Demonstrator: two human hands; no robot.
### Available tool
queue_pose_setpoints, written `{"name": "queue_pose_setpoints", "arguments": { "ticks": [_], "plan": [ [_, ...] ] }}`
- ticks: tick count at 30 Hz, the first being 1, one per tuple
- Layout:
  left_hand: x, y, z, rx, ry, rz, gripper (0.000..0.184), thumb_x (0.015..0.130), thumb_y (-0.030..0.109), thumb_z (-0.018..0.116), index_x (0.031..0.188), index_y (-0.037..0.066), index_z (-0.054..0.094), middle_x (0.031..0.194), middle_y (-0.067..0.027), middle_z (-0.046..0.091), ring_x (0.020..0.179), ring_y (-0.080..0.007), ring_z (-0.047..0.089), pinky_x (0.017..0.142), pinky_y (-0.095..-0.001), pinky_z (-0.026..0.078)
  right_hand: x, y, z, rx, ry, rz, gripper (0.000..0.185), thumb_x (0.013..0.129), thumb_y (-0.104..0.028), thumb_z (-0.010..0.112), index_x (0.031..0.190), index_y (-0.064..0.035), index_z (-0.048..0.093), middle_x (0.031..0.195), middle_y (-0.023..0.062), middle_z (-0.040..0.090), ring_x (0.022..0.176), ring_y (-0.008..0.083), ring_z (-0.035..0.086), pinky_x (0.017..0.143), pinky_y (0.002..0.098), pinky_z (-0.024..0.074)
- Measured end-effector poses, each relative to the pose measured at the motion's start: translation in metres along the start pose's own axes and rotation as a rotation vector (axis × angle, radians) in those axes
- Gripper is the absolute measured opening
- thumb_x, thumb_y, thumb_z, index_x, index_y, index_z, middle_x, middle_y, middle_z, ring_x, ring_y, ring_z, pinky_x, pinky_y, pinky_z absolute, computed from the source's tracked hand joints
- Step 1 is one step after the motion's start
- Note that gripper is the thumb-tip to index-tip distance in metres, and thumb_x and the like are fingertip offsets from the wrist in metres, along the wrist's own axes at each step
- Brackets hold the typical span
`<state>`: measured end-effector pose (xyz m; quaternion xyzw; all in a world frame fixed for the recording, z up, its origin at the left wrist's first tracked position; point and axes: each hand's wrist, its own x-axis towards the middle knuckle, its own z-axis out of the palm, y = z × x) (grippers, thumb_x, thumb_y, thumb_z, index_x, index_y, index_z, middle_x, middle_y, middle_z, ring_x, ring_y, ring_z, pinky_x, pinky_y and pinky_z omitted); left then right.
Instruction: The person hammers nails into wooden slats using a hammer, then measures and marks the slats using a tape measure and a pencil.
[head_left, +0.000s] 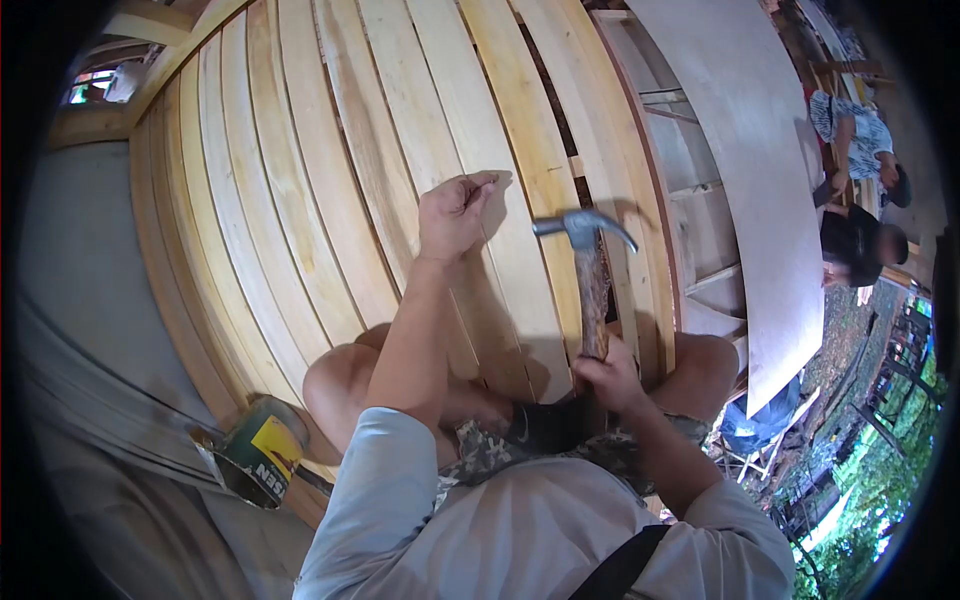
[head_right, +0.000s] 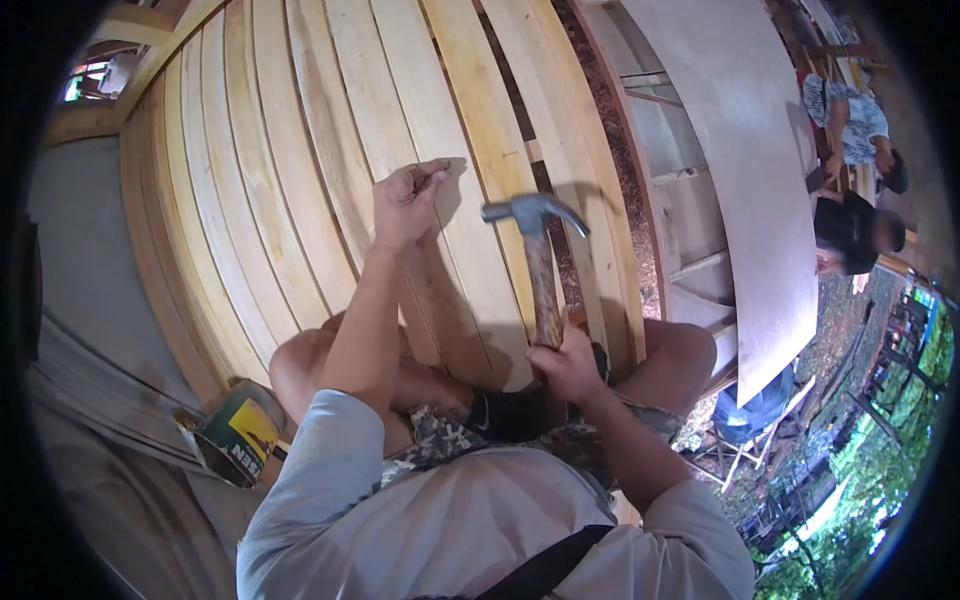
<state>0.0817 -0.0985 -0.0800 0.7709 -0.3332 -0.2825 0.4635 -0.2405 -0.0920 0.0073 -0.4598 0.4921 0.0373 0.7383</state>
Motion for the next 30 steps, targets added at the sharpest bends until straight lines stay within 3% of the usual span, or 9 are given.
{"name": "queue_pose_setpoints", "arguments": {
  "ticks": [1,5,8,10,12,15,24,26,30],
  "plan": [
    [0.0,-0.002,0.001,-0.003,0.0,0.002,0.017,0.094,0.01,0.072,0.107,-0.001,0.076,0.096,-0.0084,0.077,0.086,-0.009,0.07,0.08,-0.0235,0.056,0.003,-0.012,-0.001,-0.044,-0.015,-0.204,0.021,0.09,-0.015,0.069,0.1,0.0009,0.059,0.071,0.0045,0.062,0.054,0.014,0.06,0.051,0.0294,0.0484],
    [0.002,-0.008,0.003,-0.038,0.024,0.085,0.016,0.094,0.01,0.072,0.106,0.0,0.076,0.098,-0.0091,0.077,0.087,-0.0101,0.071,0.079,-0.024,0.057,0.018,-0.06,0.002,-0.15,0.041,-0.251,0.021,0.093,-0.017,0.068,0.101,0.0003,0.059,0.075,0.0079,0.063,0.062,0.018,0.062,0.058,0.032,0.0499],
    [0.002,-0.004,0.002,-0.057,0.033,0.098,0.016,0.094,0.01,0.072,0.106,0.001,0.076,0.098,-0.0092,0.077,0.088,-0.0111,0.072,0.08,-0.0249,0.057,0.032,-0.08,0.005,-0.498,0.187,-0.274,0.031,0.097,-0.029,0.065,0.101,0.0011,0.058,0.08,0.0188,0.061,0.08,0.0298,0.064,0.074,0.0402,0.0486],
    [0.002,-0.006,0.004,-0.06,0.035,0.095,0.016,0.094,0.011,0.072,0.106,0.001,0.076,0.097,-0.009,0.077,0.088,-0.0115,0.072,0.08,-0.0253,0.058,0.034,-0.092,0.012,-0.501,0.211,-0.255,0.032,0.098,-0.031,0.064,0.099,0.0008,0.058,0.078,0.0201,0.062,0.077,0.0329,0.064,0.071,0.0415,0.0488],
    [0.002,-0.007,0.006,-0.033,0.091,0.198,0.015,0.09,0.014,0.072,0.103,0.009,0.077,0.091,-0.0112,0.076,0.081,-0.0233,0.074,0.072,-0.0318,0.058,0.029,-0.099,0.019,-0.504,0.235,-0.231,0.034,0.098,-0.033,0.063,0.097,0.0006,0.059,0.077,0.0214,0.062,0.073,0.0359,0.064,0.068,0.0429,0.049],
    [0.001,-0.003,0.005,0.137,0.066,0.239,0.015,0.09,0.017,0.07,0.102,0.011,0.077,0.091,-0.0102,0.075,0.082,-0.0261,0.073,0.074,-0.0344,0.058,0.023,-0.098,0.029,-0.711,0.333,-0.499,0.036,0.099,-0.034,0.061,0.093,0.0011,0.058,0.07,0.0228,0.061,0.067,0.042,0.063,0.063,0.047,0.0482],
    [-0.001,0.003,0.002,0.168,0.095,0.237,0.015,0.089,0.021,0.069,0.1,0.014,0.077,0.093,-0.0092,0.075,0.083,-0.0276,0.072,0.074,-0.0366,0.058,0.021,-0.098,0.041,-0.738,0.368,-0.459,0.036,0.1,-0.032,0.06,0.093,0.0029,0.06,0.071,0.0263,0.063,0.07,0.0459,0.065,0.061,0.0501,0.0491],
    [-0.004,0.003,0.003,0.13,0.087,0.221,0.015,0.089,0.02,0.069,0.1,0.014,0.077,0.093,-0.009,0.075,0.083,-0.0277,0.072,0.074,-0.0365,0.058,0.027,-0.076,0.039,-0.659,0.428,-0.701,0.036,0.1,-0.032,0.059,0.094,0.0039,0.06,0.073,0.0278,0.063,0.074,0.0481,0.065,0.064,0.0511,0.0496],
    [0.002,-0.005,0.004,0.183,0.075,0.246,0.014,0.088,0.02,0.069,0.099,0.016,0.078,0.096,-0.0078,0.076,0.084,-0.0282,0.072,0.075,-0.037,0.058,0.049,-0.066,0.037,-0.825,0.409,-0.492,0.036,0.099,-0.031,0.059,0.092,0.0043,0.059,0.073,0.0295,0.063,0.077,0.0512,0.064,0.068,0.0531,0.0497]
  ]
}}
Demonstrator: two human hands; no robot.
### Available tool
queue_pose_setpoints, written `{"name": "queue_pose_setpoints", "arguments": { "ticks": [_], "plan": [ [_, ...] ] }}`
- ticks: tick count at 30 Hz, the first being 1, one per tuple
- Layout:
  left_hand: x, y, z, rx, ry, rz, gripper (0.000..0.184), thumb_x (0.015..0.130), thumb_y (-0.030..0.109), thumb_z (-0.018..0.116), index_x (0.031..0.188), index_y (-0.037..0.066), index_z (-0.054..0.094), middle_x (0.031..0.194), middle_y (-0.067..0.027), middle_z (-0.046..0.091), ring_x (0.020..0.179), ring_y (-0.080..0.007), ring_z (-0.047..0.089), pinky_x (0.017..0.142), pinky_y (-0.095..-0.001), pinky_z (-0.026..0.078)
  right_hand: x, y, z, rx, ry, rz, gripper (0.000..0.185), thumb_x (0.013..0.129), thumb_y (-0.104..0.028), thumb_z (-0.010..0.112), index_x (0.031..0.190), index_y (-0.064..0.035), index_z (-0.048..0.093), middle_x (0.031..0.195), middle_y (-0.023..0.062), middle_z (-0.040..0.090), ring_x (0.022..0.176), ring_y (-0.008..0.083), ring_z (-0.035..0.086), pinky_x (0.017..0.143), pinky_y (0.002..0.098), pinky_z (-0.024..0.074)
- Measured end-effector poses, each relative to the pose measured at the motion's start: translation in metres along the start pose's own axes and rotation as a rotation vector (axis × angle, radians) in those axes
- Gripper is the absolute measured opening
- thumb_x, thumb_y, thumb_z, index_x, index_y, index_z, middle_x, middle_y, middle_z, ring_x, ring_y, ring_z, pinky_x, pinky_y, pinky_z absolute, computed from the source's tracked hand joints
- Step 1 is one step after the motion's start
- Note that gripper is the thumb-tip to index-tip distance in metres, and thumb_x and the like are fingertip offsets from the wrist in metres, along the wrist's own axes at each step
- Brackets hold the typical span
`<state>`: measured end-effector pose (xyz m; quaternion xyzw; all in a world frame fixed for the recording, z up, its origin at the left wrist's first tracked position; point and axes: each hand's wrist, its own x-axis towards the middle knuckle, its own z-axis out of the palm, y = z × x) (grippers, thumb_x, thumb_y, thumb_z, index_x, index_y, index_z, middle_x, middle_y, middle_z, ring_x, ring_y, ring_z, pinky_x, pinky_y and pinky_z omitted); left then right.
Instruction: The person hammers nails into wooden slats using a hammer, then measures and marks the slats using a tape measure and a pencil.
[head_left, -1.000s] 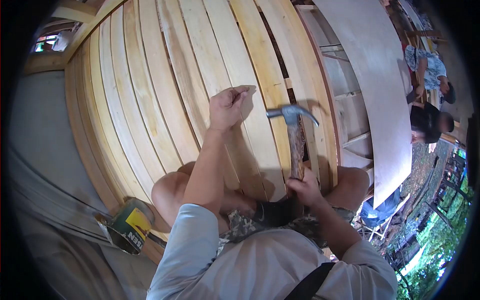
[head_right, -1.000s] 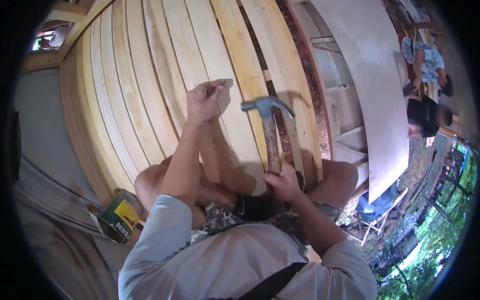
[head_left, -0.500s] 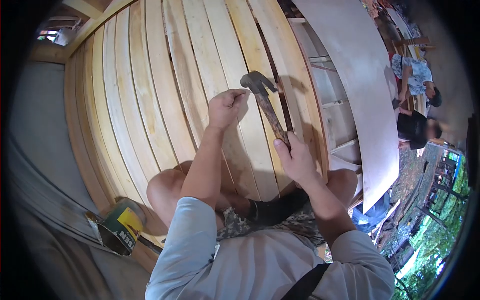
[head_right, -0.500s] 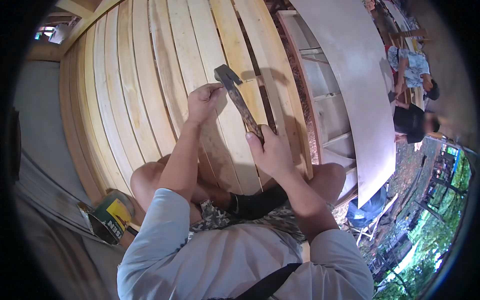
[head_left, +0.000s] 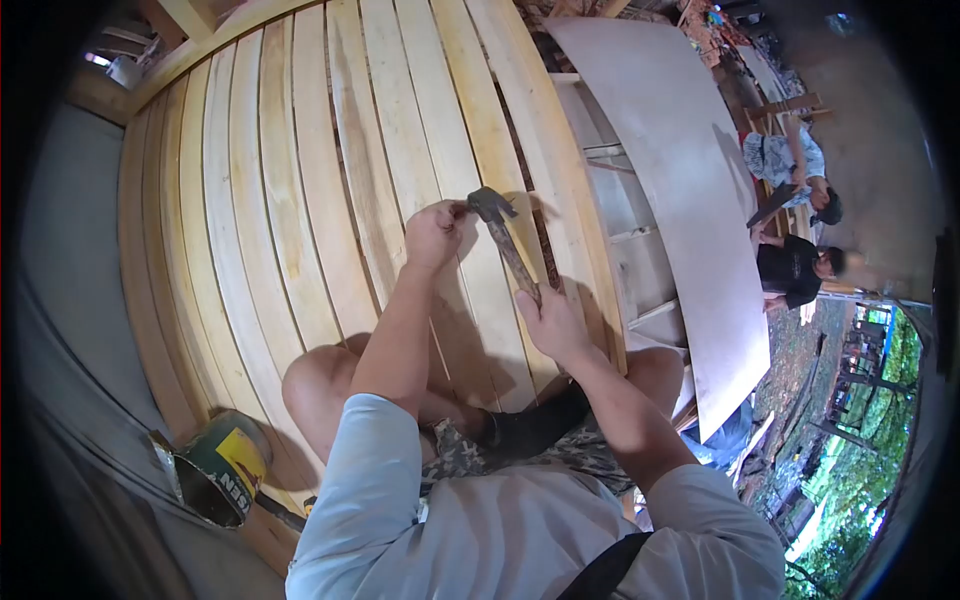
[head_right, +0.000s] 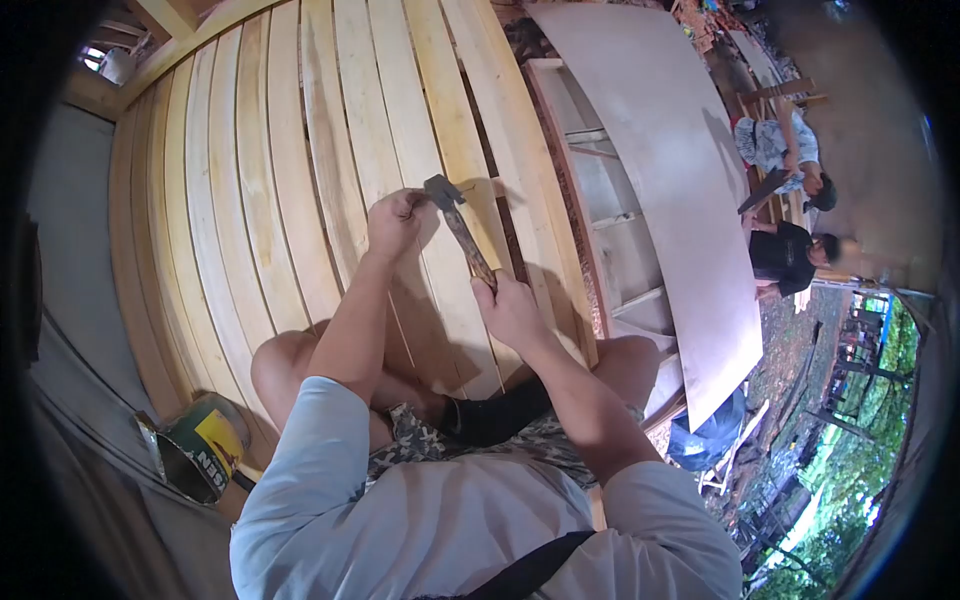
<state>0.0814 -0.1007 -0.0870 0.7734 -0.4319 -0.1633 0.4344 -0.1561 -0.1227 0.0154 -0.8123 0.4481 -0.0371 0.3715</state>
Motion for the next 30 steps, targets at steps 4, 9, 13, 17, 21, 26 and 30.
{"name": "queue_pose_setpoints", "arguments": {
  "ticks": [4,9,13,17,21,26,30],
  "plan": [
    [-0.004,0.002,-0.003,-0.004,-0.023,-0.089,0.018,0.088,0.022,0.071,0.098,0.009,0.077,0.096,-0.013,0.076,0.082,-0.0301,0.072,0.075,-0.0368,0.058,-0.012,-0.02,-0.009,0.099,0.048,0.038,0.037,0.1,-0.032,0.058,0.092,0.0045,0.058,0.076,0.0309,0.063,0.077,0.0513,0.064,0.068,0.054,0.0494],
    [-0.006,0.019,-0.068,-0.238,0.131,-0.445,0.043,0.089,0.036,0.073,0.086,-0.007,0.073,0.077,-0.0245,0.071,0.072,-0.0358,0.07,0.072,-0.0393,0.056,-0.027,-0.008,0.019,0.222,0.212,-0.104,0.039,0.102,-0.033,0.053,0.096,0.0049,0.058,0.079,0.0327,0.063,0.079,0.0512,0.064,0.069,0.0557,0.0485],
    [-0.024,0.051,-0.117,0.029,0.074,-0.44,0.049,0.088,0.042,0.073,0.082,-0.006,0.073,0.074,-0.0238,0.071,0.072,-0.0375,0.07,0.071,-0.0437,0.056,0.002,0.007,0.041,0.076,0.12,0.033,0.042,0.104,-0.037,0.052,0.092,0.0036,0.058,0.067,0.0181,0.062,0.057,0.0296,0.063,0.056,0.0434,0.0492],
    [-0.084,0.054,-0.099,0.299,-0.341,-0.372,0.059,0.088,0.052,0.071,0.082,-0.006,0.071,0.076,-0.0228,0.071,0.074,-0.0372,0.071,0.07,-0.0447,0.056,-0.018,-0.031,0.024,0.786,0.012,0.286,0.043,0.105,-0.043,0.048,0.095,-0.0019,0.056,0.065,0.003,0.054,0.045,0.0147,0.053,0.041,0.0317,0.0469],
    [-0.1,0.061,-0.053,0.469,-0.532,-0.3,0.059,0.084,0.054,0.073,0.099,-0.003,0.074,0.097,-0.0267,0.072,0.094,-0.0379,0.072,0.084,-0.0458,0.056,-0.024,-0.049,0.027,1.21,-0.015,0.41,0.045,0.105,-0.048,0.044,0.096,-0.0045,0.053,0.062,0.0034,0.052,0.044,0.0152,0.05,0.04,0.034,0.0442],
    [-0.11,0.057,-0.041,0.414,-0.537,-0.312,0.061,0.08,0.056,0.076,0.105,0.0,0.075,0.101,-0.0265,0.072,0.098,-0.0383,0.071,0.087,-0.0456,0.056,-0.022,-0.042,0.032,1.051,-0.139,0.475,0.046,0.103,-0.049,0.046,0.094,-0.0048,0.053,0.062,0.0028,0.051,0.044,0.0156,0.049,0.041,0.0331,0.0449],
    [-0.105,0.083,-0.055,0.394,-0.551,-0.381,0.062,0.079,0.055,0.076,0.105,-0.001,0.074,0.102,-0.025,0.073,0.099,-0.0374,0.072,0.089,-0.0442,0.056,-0.033,-0.054,0.007,0.876,0.035,0.404,0.047,0.103,-0.048,0.048,0.092,-0.0029,0.053,0.062,0.0027,0.051,0.044,0.0135,0.05,0.041,0.0319,0.0448]
  ]
}}
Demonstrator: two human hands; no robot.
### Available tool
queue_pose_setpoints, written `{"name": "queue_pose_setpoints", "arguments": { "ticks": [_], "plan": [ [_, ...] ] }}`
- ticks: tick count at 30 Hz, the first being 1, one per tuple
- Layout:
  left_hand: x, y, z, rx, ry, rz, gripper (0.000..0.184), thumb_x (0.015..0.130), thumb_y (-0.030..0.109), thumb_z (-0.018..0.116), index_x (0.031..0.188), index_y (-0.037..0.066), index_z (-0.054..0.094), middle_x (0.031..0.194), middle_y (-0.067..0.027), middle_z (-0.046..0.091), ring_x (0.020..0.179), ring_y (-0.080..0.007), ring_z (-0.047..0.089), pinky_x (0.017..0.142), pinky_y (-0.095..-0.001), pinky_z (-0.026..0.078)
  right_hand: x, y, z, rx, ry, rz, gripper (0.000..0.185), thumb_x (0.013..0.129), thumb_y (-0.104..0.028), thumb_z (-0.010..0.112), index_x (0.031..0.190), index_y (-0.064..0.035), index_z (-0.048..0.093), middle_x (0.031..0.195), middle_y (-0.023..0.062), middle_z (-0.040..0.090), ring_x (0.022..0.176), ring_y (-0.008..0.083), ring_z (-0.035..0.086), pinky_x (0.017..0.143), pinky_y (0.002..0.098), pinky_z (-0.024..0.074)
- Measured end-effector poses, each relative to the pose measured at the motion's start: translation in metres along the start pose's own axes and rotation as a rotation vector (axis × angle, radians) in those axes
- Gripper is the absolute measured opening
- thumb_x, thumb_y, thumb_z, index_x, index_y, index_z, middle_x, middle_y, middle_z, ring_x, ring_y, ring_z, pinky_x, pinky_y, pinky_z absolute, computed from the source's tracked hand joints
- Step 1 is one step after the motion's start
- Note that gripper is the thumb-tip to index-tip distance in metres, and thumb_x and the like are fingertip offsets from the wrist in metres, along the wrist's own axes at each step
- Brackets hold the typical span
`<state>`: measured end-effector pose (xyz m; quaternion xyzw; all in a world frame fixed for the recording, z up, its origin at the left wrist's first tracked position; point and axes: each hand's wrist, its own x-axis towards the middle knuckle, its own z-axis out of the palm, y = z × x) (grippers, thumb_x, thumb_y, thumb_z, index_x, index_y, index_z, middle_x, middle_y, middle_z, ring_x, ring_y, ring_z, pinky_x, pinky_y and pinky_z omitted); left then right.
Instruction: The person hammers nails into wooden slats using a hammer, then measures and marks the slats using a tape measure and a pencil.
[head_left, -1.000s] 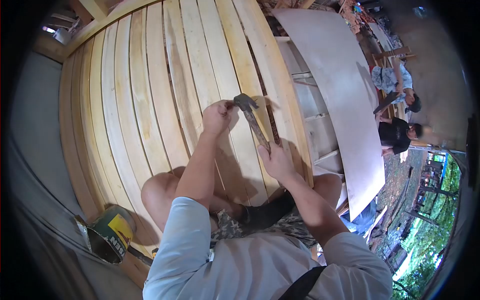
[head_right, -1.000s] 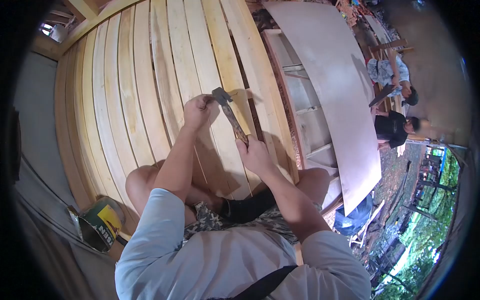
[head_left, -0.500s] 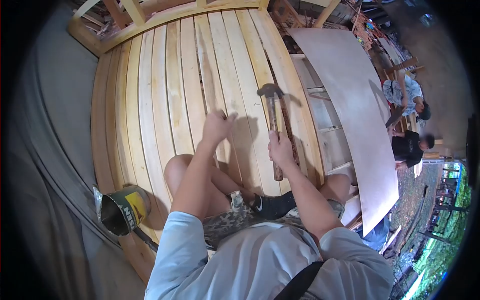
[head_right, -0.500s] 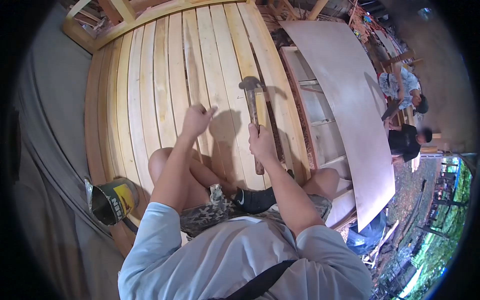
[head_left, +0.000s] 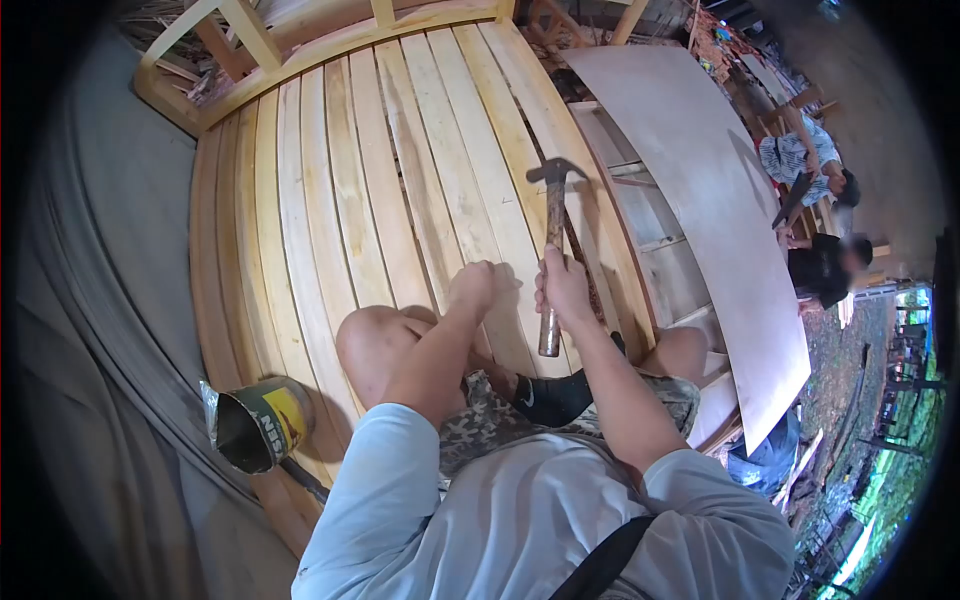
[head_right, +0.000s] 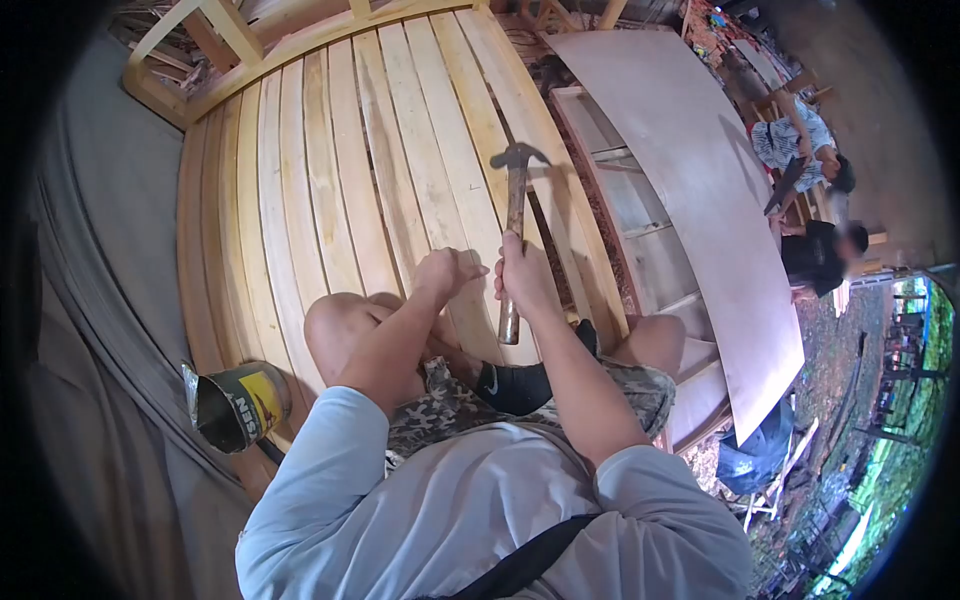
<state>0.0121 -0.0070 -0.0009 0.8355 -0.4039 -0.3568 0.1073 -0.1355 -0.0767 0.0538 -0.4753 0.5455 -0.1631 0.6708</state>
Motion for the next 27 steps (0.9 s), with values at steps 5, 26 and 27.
{"name": "queue_pose_setpoints", "arguments": {
  "ticks": [5,26,27],
  "plan": [
    [-0.006,0.011,-0.007,0.029,-0.062,-0.106,0.063,0.078,0.056,0.075,0.104,-0.001,0.074,0.103,-0.0238,0.074,0.1,-0.0359,0.072,0.09,-0.0437,0.057,-0.002,0.005,-0.008,-0.175,0.041,-0.26,0.049,0.103,-0.047,0.051,0.091,0.0006,0.056,0.066,0.0114,0.061,0.049,0.0239,0.06,0.047,0.0394,0.0482],
    [-0.054,0.05,0.012,-2.103,-0.39,0.46,0.009,0.097,0.011,0.06,0.093,0.003,0.062,0.1,-0.0099,0.066,0.091,-0.0237,0.064,0.08,-0.0389,0.056,-0.061,-0.004,-0.039,-0.102,-0.069,-0.341,0.02,0.086,-0.018,0.076,0.088,-0.0001,0.068,0.07,0.0025,0.063,0.062,0.0096,0.057,0.058,0.0283,0.0437],
    [-0.072,0.065,0.001,-2.124,-0.287,0.387,0.014,0.097,0.014,0.062,0.088,0.003,0.063,0.102,-0.0091,0.064,0.092,-0.0236,0.063,0.085,-0.0392,0.054,-0.066,-0.007,-0.039,-0.111,-0.047,-0.356,0.02,0.086,-0.018,0.076,0.09,-0.0007,0.069,0.071,0.0032,0.064,0.063,0.01,0.057,0.059,0.0287,0.0438]
  ]
}}
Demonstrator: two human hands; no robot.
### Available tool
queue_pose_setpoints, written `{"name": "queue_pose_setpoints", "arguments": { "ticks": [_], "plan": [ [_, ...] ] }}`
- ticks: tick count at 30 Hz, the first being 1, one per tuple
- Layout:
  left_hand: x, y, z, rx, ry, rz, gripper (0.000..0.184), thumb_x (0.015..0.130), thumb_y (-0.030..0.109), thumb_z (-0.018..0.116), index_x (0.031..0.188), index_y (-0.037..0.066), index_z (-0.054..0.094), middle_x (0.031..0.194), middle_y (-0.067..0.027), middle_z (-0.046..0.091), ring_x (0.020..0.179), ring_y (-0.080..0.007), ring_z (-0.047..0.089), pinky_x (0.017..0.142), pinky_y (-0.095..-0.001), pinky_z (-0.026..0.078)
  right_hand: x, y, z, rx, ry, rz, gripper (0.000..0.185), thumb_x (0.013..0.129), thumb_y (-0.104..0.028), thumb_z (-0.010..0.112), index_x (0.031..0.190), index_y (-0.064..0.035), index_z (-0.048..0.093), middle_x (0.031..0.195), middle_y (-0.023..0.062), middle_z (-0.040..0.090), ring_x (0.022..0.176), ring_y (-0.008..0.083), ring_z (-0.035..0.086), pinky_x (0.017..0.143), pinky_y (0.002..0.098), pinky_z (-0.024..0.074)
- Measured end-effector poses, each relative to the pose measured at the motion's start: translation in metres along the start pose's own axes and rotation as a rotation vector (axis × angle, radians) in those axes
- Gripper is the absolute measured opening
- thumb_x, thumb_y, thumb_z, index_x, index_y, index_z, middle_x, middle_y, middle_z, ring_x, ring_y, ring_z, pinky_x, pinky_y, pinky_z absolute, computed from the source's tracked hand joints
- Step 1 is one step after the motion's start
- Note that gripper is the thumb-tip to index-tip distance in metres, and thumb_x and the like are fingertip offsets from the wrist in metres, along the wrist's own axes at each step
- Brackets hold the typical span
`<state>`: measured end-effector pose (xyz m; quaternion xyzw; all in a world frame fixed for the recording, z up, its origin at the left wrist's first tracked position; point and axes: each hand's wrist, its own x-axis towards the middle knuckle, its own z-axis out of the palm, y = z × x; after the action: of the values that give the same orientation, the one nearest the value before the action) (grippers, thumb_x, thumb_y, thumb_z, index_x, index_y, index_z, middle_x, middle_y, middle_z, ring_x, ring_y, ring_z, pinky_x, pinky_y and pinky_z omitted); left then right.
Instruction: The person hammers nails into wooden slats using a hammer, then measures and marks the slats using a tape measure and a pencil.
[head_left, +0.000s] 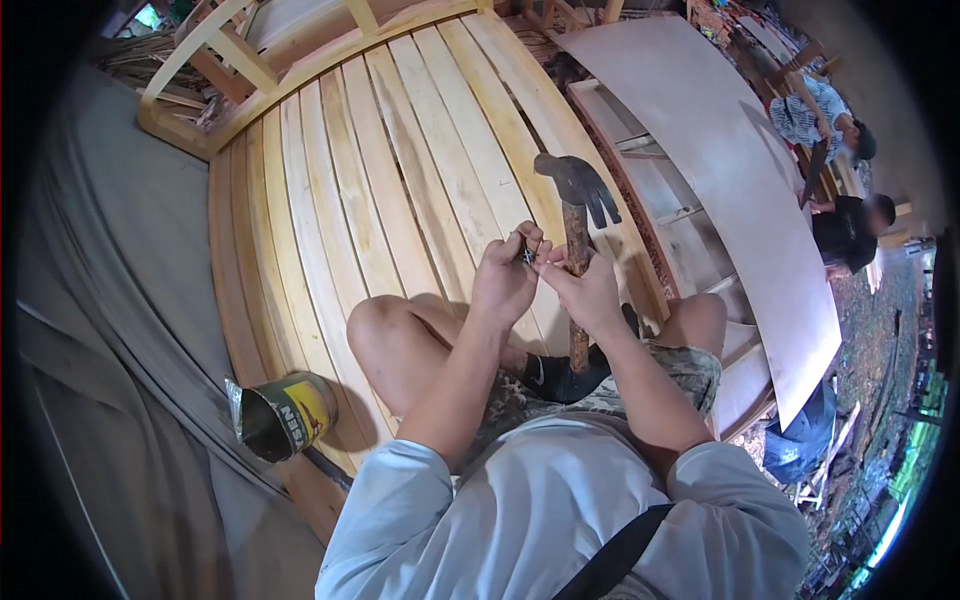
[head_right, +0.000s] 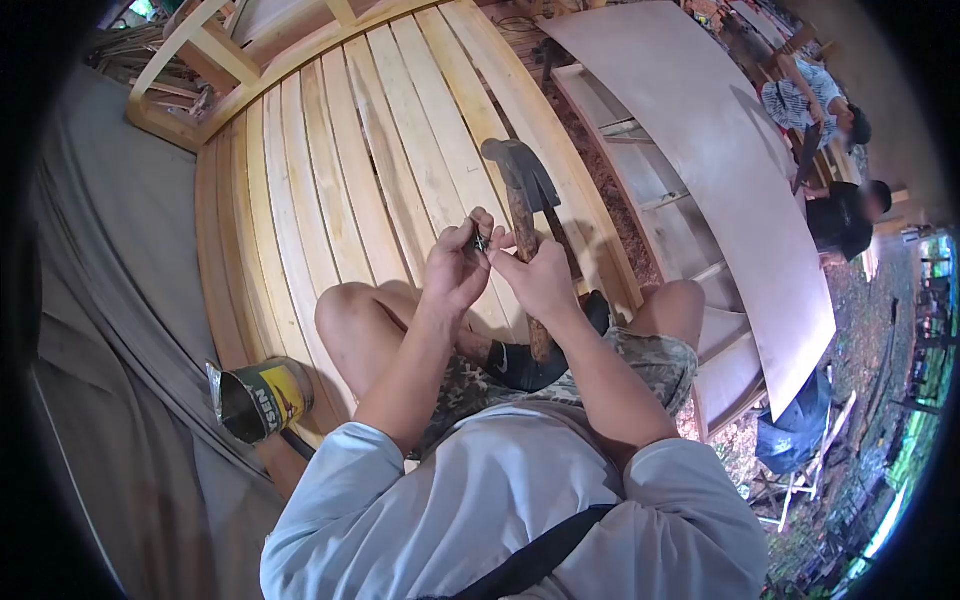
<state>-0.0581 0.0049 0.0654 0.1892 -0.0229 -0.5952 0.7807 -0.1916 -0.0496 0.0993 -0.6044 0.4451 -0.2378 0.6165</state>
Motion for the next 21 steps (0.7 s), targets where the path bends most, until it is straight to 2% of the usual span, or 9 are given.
{"name": "queue_pose_setpoints", "arguments": {
  "ticks": [2,5,7,11,13,16,18,19,21],
  "plan": [
    [-0.012,-0.007,0.012,0.004,0.096,0.052,0.02,0.097,0.018,0.064,0.083,0.004,0.064,0.105,-0.0083,0.063,0.094,-0.0235,0.062,0.09,-0.0396,0.052,-0.011,-0.012,0.0,0.026,0.027,-0.024,0.019,0.084,-0.019,0.077,0.089,-0.0023,0.069,0.073,0.0035,0.066,0.065,0.0097,0.059,0.061,0.0288,0.0458],
    [-0.022,-0.009,0.015,0.028,0.015,0.06,0.022,0.1,0.02,0.061,0.1,-0.002,0.06,0.107,-0.0095,0.059,0.101,-0.024,0.061,0.096,-0.0396,0.051,-0.02,-0.022,-0.001,-0.132,-0.006,-0.034,0.021,0.081,-0.019,0.078,0.089,-0.0022,0.069,0.075,0.0061,0.068,0.068,0.0131,0.064,0.065,0.0311,0.0497],
    [-0.03,-0.008,0.022,0.023,-0.007,0.055,0.02,0.1,0.017,0.061,0.097,-0.003,0.059,0.109,-0.0115,0.061,0.102,-0.0257,0.061,0.098,-0.0402,0.051,-0.025,-0.022,0.003,-0.153,0.043,-0.12,0.018,0.083,-0.013,0.076,0.092,-0.0006,0.067,0.074,0.002,0.064,0.067,0.0089,0.059,0.062,0.0275,0.0471],
    [-0.04,-0.009,0.042,0.067,0.031,0.071,0.021,0.099,0.018,0.061,0.096,-0.003,0.059,0.105,-0.0132,0.061,0.1,-0.0268,0.061,0.097,-0.0392,0.051,-0.029,-0.02,0.006,-0.153,0.049,-0.134,0.016,0.084,-0.014,0.075,0.09,-0.0011,0.067,0.077,0.0038,0.065,0.071,0.0099,0.06,0.066,0.0289,0.0489],
    [-0.039,-0.011,0.034,0.06,0.059,0.096,0.021,0.099,0.019,0.06,0.096,-0.002,0.059,0.102,-0.0122,0.061,0.098,-0.0268,0.061,0.096,-0.0388,0.052,-0.027,-0.014,0.006,-0.128,0.032,-0.209,0.019,0.086,-0.02,0.071,0.087,-0.0011,0.07,0.073,0.0138,0.069,0.07,0.0257,0.07,0.066,0.0374,0.0519],
    [-0.026,-0.009,0.01,-0.008,0.238,0.148,0.02,0.104,0.018,0.051,0.096,0.001,0.057,0.097,-0.0094,0.061,0.092,-0.0187,0.061,0.085,-0.0347,0.052,-0.032,-0.024,0.003,-0.202,0.031,-0.126,0.018,0.087,-0.019,0.07,0.085,-0.001,0.069,0.068,0.0138,0.066,0.064,0.0241,0.067,0.063,0.0382,0.0504],
    [-0.024,0.003,0.002,0.18,0.465,0.23,0.021,0.1,0.018,0.055,0.084,0.005,0.059,0.078,-0.003,0.059,0.073,-0.0152,0.055,0.067,-0.0294,0.043,-0.034,-0.03,0.002,-0.201,0.045,-0.134,0.02,0.088,-0.019,0.07,0.082,0.0007,0.069,0.064,0.0126,0.063,0.059,0.0211,0.062,0.06,0.0382,0.0487],
    [-0.026,0.012,-0.004,0.584,0.478,0.27,0.029,0.1,0.018,0.054,0.073,0.007,0.056,0.067,-0.0004,0.054,0.059,-0.0122,0.046,0.057,-0.0277,0.035,-0.032,-0.029,-0.002,-0.186,0.037,-0.088,0.021,0.088,-0.019,0.07,0.083,0.0013,0.068,0.064,0.0117,0.063,0.06,0.0195,0.061,0.061,0.0374,0.0485],
    [-0.027,0.011,-0.007,0.817,0.415,0.287,0.035,0.101,0.021,0.053,0.07,0.005,0.054,0.066,0.0005,0.05,0.059,-0.0111,0.045,0.056,-0.029,0.037,-0.026,-0.021,-0.007,-0.191,0.057,-0.022,0.021,0.087,-0.018,0.07,0.083,0.0026,0.067,0.066,0.0097,0.063,0.062,0.017,0.06,0.062,0.0355,0.0483]
  ]
}}
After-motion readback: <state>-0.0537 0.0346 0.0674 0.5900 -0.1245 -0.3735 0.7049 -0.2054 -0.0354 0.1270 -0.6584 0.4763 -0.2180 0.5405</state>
